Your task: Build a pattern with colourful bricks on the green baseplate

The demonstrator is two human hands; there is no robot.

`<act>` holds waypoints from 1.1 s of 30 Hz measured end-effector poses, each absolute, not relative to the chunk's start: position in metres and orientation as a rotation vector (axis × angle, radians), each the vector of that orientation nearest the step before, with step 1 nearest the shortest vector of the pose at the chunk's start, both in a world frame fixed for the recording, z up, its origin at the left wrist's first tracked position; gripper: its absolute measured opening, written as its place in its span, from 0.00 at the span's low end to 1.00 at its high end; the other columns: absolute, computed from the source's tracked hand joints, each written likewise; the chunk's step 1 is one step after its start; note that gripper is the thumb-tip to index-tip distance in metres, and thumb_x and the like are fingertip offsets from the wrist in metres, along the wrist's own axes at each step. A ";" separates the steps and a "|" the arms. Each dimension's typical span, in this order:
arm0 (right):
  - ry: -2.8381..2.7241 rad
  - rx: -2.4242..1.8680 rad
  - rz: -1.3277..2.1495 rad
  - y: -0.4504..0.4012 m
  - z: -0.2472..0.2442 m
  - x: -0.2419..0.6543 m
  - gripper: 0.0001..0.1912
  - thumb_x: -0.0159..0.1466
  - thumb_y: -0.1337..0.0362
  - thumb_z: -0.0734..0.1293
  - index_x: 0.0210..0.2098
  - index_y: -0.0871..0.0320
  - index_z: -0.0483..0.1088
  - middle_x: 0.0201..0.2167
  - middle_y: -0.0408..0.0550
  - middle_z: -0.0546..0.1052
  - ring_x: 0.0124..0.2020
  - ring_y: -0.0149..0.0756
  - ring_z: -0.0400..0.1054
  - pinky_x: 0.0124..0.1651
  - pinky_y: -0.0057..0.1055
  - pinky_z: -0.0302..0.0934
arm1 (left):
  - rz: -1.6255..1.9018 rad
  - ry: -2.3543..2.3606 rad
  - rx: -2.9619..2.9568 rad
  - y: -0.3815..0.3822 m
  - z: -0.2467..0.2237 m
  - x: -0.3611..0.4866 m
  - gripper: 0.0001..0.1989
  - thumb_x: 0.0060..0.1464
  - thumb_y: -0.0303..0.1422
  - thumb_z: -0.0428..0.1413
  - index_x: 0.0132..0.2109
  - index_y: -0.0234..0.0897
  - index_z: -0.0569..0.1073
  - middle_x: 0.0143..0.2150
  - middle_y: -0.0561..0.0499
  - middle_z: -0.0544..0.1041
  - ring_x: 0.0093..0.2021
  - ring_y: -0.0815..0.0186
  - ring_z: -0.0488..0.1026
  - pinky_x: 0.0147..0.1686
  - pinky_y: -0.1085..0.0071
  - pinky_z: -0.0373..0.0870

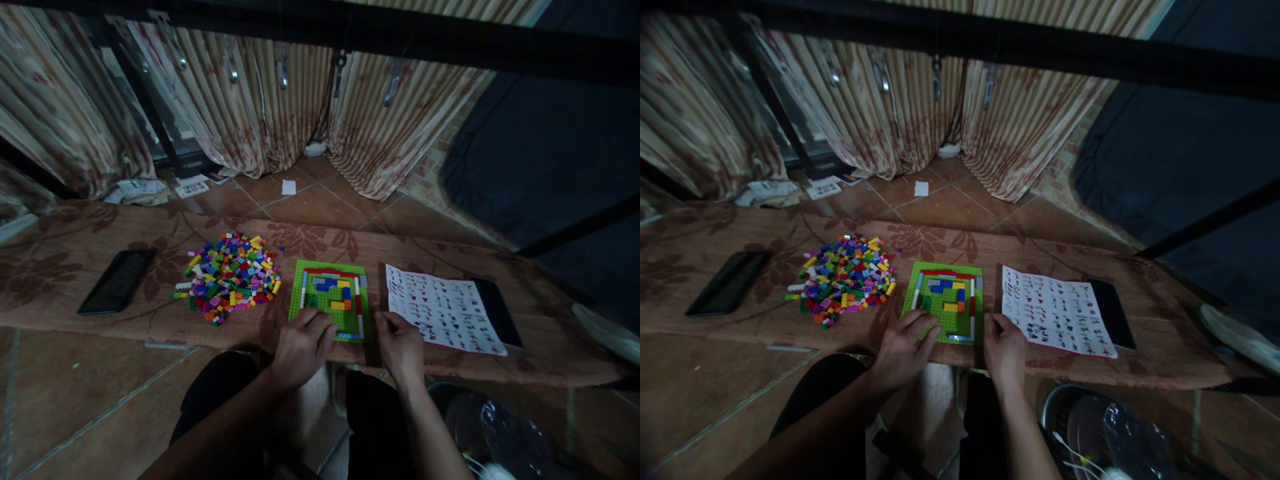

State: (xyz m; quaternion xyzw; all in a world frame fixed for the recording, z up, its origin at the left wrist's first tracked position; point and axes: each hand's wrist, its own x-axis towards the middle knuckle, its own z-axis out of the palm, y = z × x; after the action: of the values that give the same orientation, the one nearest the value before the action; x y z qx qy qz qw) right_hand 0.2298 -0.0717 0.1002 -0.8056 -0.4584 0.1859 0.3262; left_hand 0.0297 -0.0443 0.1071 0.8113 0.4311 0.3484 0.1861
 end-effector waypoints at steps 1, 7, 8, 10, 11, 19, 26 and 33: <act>-1.190 -2.096 0.476 -0.070 0.099 0.231 0.22 0.63 0.49 0.59 0.33 0.59 0.76 0.28 0.52 0.79 0.30 0.42 0.72 0.34 0.33 0.58 | 1.045 1.242 2.226 -0.039 0.115 0.026 0.09 0.62 0.33 0.50 0.43 0.37 0.75 0.38 0.49 0.76 0.40 0.66 0.73 0.42 0.70 0.70; -1.267 -2.046 0.339 -0.036 0.114 0.246 0.18 0.61 0.54 0.61 0.36 0.59 0.76 0.32 0.53 0.80 0.33 0.44 0.72 0.38 0.35 0.61 | 1.386 1.323 1.904 0.030 0.162 0.013 0.09 0.59 0.34 0.53 0.38 0.37 0.77 0.33 0.51 0.77 0.35 0.67 0.72 0.38 0.71 0.67; -1.302 -2.058 0.296 -0.026 0.118 0.249 0.17 0.61 0.55 0.61 0.37 0.59 0.76 0.33 0.52 0.80 0.33 0.43 0.72 0.39 0.36 0.62 | 1.447 1.334 1.844 0.044 0.164 0.013 0.10 0.59 0.35 0.54 0.36 0.36 0.77 0.32 0.51 0.76 0.34 0.67 0.72 0.37 0.71 0.66; -1.398 -2.064 0.240 -0.006 0.123 0.254 0.15 0.60 0.60 0.61 0.40 0.59 0.75 0.36 0.52 0.80 0.35 0.43 0.73 0.42 0.36 0.62 | 1.531 1.308 1.712 0.067 0.162 0.013 0.10 0.57 0.36 0.54 0.35 0.35 0.77 0.30 0.51 0.76 0.32 0.68 0.71 0.35 0.72 0.65; -1.439 -2.063 0.230 0.002 0.123 0.256 0.15 0.60 0.62 0.61 0.42 0.59 0.75 0.38 0.53 0.80 0.37 0.43 0.73 0.44 0.37 0.62 | 1.539 1.285 1.653 0.076 0.158 0.013 0.11 0.57 0.37 0.55 0.34 0.35 0.77 0.30 0.51 0.75 0.32 0.68 0.70 0.34 0.73 0.65; -1.670 -2.067 0.460 0.018 0.086 0.263 0.23 0.59 0.70 0.61 0.54 0.58 0.69 0.49 0.54 0.73 0.45 0.40 0.71 0.51 0.37 0.63 | 1.408 1.195 1.439 0.083 0.133 0.012 0.11 0.52 0.38 0.58 0.30 0.35 0.78 0.24 0.54 0.72 0.26 0.70 0.65 0.27 0.75 0.60; -1.795 -2.006 0.422 0.024 0.077 0.266 0.22 0.59 0.70 0.62 0.52 0.56 0.69 0.49 0.53 0.70 0.43 0.39 0.70 0.52 0.40 0.63 | 1.395 1.219 1.386 0.087 0.137 0.013 0.10 0.52 0.36 0.57 0.29 0.34 0.77 0.22 0.56 0.69 0.23 0.72 0.62 0.25 0.76 0.58; -1.798 -1.950 0.453 0.028 0.073 0.271 0.18 0.59 0.67 0.62 0.48 0.58 0.70 0.45 0.53 0.72 0.37 0.39 0.70 0.48 0.39 0.65 | 1.335 1.225 1.466 0.081 0.137 0.013 0.11 0.54 0.37 0.56 0.31 0.34 0.78 0.23 0.55 0.70 0.25 0.72 0.63 0.26 0.76 0.59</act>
State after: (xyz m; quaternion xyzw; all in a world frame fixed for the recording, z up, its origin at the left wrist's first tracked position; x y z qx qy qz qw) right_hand 0.2707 0.0280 0.0729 -0.7063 -0.6514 0.1639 0.2235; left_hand 0.0127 0.0815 0.1367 0.5782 0.4829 0.5262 0.3945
